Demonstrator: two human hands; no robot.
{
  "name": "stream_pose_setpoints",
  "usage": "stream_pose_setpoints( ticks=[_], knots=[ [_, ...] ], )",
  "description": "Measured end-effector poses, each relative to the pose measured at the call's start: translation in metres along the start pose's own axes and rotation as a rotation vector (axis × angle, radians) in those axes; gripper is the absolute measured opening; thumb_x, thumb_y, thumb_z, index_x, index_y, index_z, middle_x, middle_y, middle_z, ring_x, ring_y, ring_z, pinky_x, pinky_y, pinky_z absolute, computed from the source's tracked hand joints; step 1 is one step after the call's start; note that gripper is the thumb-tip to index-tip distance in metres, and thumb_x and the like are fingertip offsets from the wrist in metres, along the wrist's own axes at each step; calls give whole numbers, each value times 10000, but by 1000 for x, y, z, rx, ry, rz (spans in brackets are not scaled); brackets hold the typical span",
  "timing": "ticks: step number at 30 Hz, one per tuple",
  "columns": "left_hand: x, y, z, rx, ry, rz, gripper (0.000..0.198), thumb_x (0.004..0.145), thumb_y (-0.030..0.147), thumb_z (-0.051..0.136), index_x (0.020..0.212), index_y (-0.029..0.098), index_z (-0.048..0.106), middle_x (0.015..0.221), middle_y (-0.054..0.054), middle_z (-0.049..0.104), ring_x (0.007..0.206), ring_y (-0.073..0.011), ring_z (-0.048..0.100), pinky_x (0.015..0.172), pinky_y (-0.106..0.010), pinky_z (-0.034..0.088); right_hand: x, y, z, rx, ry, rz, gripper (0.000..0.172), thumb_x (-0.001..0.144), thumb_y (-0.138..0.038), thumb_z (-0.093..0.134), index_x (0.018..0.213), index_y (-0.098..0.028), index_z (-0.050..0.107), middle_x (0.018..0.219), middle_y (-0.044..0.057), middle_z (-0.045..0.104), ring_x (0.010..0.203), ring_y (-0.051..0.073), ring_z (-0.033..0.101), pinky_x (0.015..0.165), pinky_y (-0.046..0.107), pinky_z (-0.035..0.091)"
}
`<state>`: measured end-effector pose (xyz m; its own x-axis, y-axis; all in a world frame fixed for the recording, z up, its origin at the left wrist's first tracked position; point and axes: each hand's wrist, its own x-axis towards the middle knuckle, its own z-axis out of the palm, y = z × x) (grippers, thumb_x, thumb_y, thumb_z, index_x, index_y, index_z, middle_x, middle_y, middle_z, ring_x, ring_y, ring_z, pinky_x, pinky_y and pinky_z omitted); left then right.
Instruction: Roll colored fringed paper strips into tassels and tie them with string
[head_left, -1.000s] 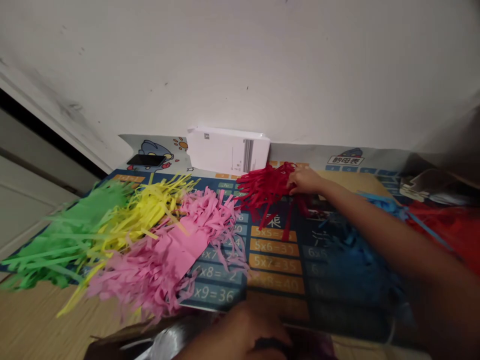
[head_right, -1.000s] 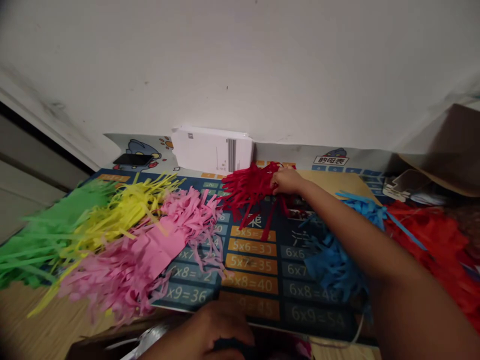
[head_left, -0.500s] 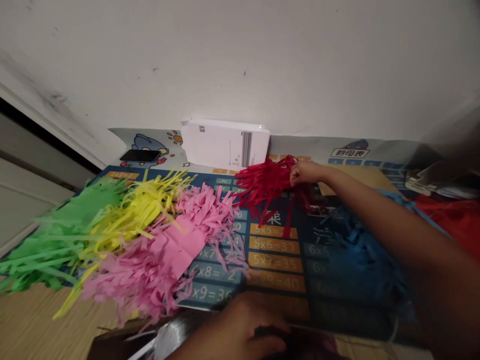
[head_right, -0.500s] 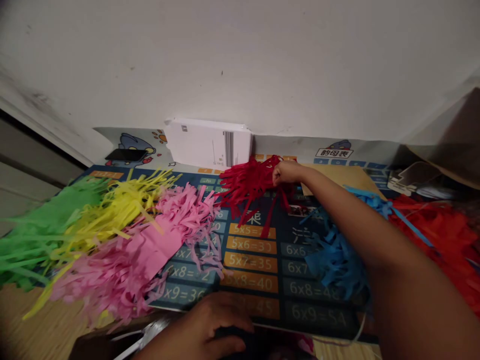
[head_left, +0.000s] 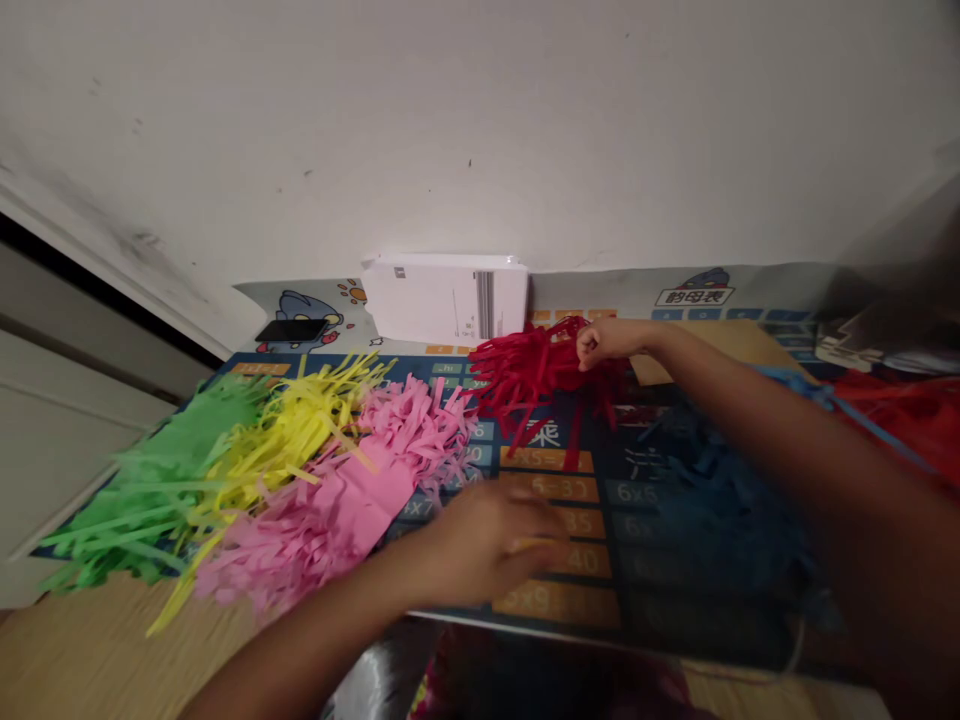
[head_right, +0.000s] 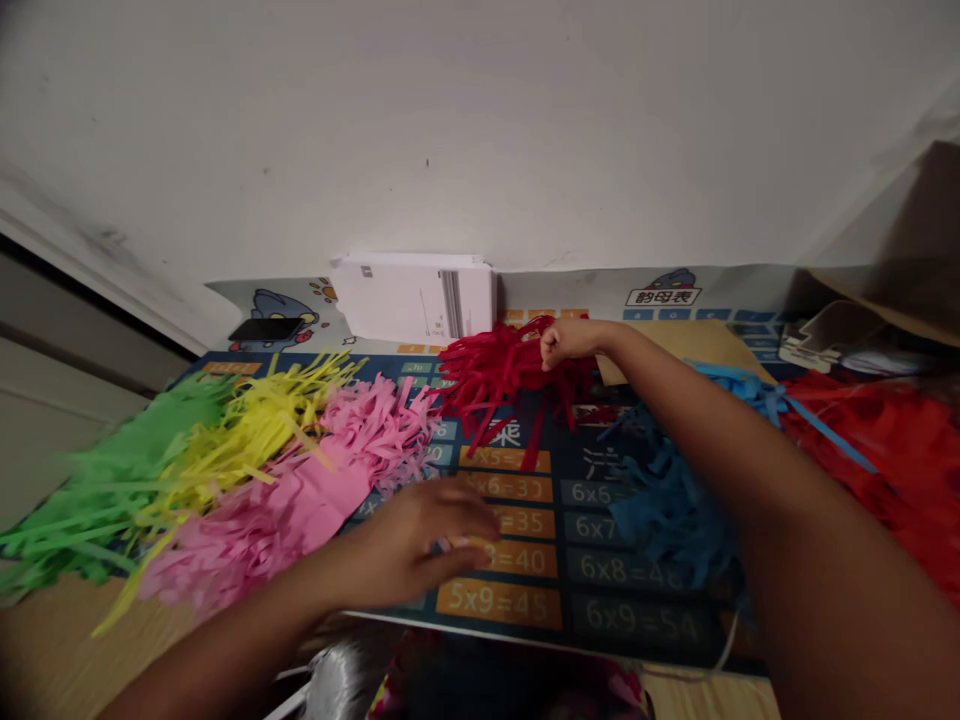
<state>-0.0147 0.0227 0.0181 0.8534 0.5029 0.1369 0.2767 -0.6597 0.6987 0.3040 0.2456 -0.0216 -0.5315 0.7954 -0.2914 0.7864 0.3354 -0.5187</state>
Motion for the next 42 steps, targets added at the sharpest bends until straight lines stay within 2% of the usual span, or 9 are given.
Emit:
stream_pose_setpoints(
  ticks=[3, 7, 13, 17, 21, 25, 28, 32, 42],
  knots=[
    [50, -22, -21, 193, 88, 6, 170, 945, 238, 585, 900, 205, 745, 956, -52, 755, 929, -190, 683, 875, -297, 490, -5, -3, 1, 37, 15, -19, 416, 601, -601, 727, 664, -192, 685, 690, 17, 671, 662, 157, 547, 610, 274, 370],
    [120, -61, -26, 474, 269, -208, 94, 879, 196, 653, 902, 174, 741, 952, -73, 737, 942, -232, 650, 886, -344, 477, -13, -12, 4, 65, 28, -39, 359, 613, -545, 725, 660, -192, 677, 683, 22, 672, 649, 160, 538, 611, 286, 374],
    [173, -97, -21, 678, 237, -289, 157, 908, 246, 605, 905, 165, 739, 979, -112, 728, 968, -274, 632, 872, -392, 442, -24, -23, 3, 126, 171, -22, 291, 612, -477, 744, 643, -195, 678, 633, 9, 652, 619, 160, 535, 587, 278, 371],
    [181, -110, -26, 669, 199, -303, 160, 900, 189, 572, 841, 170, 720, 908, -73, 742, 865, -216, 652, 809, -327, 442, -38, -28, 0, 166, 375, 7, 306, 780, -453, 624, 835, -172, 730, 835, 55, 730, 744, 184, 609, 652, 279, 411],
    [180, -118, -25, 676, 193, -293, 150, 906, 231, 582, 995, 151, 673, 959, -101, 728, 930, -249, 652, 877, -364, 426, -57, -47, 9, 98, 648, 69, 282, 855, -390, 573, 872, -165, 742, 832, 70, 744, 734, 194, 630, 663, 293, 409],
    [178, -124, -23, 675, 202, -283, 136, 881, 212, 605, 982, 144, 664, 945, -122, 723, 957, -283, 648, 911, -410, 409, -71, -78, 46, -259, 492, -119, 241, 904, -320, 546, 894, -203, 757, 902, 67, 763, 820, 209, 667, 736, 301, 428],
    [183, -128, -37, 656, 263, -286, 76, 864, 173, 605, 869, 174, 681, 894, -81, 731, 910, -242, 652, 884, -367, 424, -66, -95, 80, -495, 386, -78, 343, 898, -418, 606, 1057, -142, 734, 1035, 155, 743, 945, 278, 667, 884, 378, 428],
    [191, -126, -74, 635, 468, -304, 99, 848, 157, 613, 879, 191, 700, 953, -69, 728, 956, -224, 640, 885, -333, 439, -46, -100, 100, -588, 419, 80, 705, 885, -635, 559, 1304, -72, 616, 1240, 256, 653, 1147, 364, 590, 1088, 520, 249],
    [156, -109, -145, 486, 1146, -423, 206, 910, 111, 409, 1000, 150, 591, 809, -36, 652, 719, -172, 623, 695, -279, 467, -30, -95, 100, -539, 426, 217, 719, 912, -717, 395, 1146, -118, 717, 1136, 229, 698, 1063, 365, 631, 1032, 535, 264]
  ],
)
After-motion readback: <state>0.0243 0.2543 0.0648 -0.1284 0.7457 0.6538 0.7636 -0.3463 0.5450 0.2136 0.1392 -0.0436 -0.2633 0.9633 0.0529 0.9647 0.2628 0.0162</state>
